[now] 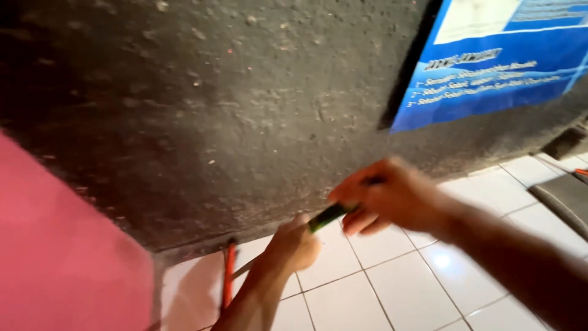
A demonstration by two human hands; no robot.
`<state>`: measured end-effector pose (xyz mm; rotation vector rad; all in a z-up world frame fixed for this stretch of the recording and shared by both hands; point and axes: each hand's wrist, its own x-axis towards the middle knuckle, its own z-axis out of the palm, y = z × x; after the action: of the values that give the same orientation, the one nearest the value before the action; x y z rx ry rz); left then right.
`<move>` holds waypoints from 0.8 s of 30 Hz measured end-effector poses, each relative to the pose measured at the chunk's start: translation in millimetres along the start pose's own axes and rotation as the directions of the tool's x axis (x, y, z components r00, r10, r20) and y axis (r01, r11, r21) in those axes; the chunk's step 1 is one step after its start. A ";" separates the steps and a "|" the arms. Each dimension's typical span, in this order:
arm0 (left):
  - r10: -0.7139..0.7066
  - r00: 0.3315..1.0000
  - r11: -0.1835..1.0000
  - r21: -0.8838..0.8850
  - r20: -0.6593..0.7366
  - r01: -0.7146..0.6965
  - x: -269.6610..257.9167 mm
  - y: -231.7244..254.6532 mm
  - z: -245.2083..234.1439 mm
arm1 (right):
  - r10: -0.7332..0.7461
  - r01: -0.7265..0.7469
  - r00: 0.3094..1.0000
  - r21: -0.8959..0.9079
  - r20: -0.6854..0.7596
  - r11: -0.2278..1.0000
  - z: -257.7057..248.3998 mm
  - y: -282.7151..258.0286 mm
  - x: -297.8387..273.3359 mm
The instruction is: The recorder is sweeping the tiled floor with a broom.
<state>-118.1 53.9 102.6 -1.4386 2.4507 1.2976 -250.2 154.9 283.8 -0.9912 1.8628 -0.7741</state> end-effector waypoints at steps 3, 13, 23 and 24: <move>-0.043 0.996 0.998 0.043 -0.082 0.047 -17.9 -89.1 15.3 | 0.003 -0.011 0.994 0.082 0.109 0.997 60.9 20.1 2.2; -0.166 0.978 0.978 -0.151 -0.130 0.146 -29.7 -153.0 66.7 | -0.060 0.079 0.992 -0.178 0.111 0.981 111.8 30.3 -2.1; 0.071 0.994 0.982 -0.168 -0.084 -0.084 17.9 -48.5 44.1 | -0.108 0.065 0.991 -0.434 -0.074 0.899 57.0 -25.6 -25.8; 0.083 0.994 0.984 -0.155 -0.072 -0.094 19.8 -44.0 38.7 | -0.086 0.048 0.993 -0.384 -0.082 0.922 52.8 -28.1 -24.4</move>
<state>-111.7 55.1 41.1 -1.4423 2.5320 1.5180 -186.3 155.8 293.4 -1.2849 2.1234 -0.5130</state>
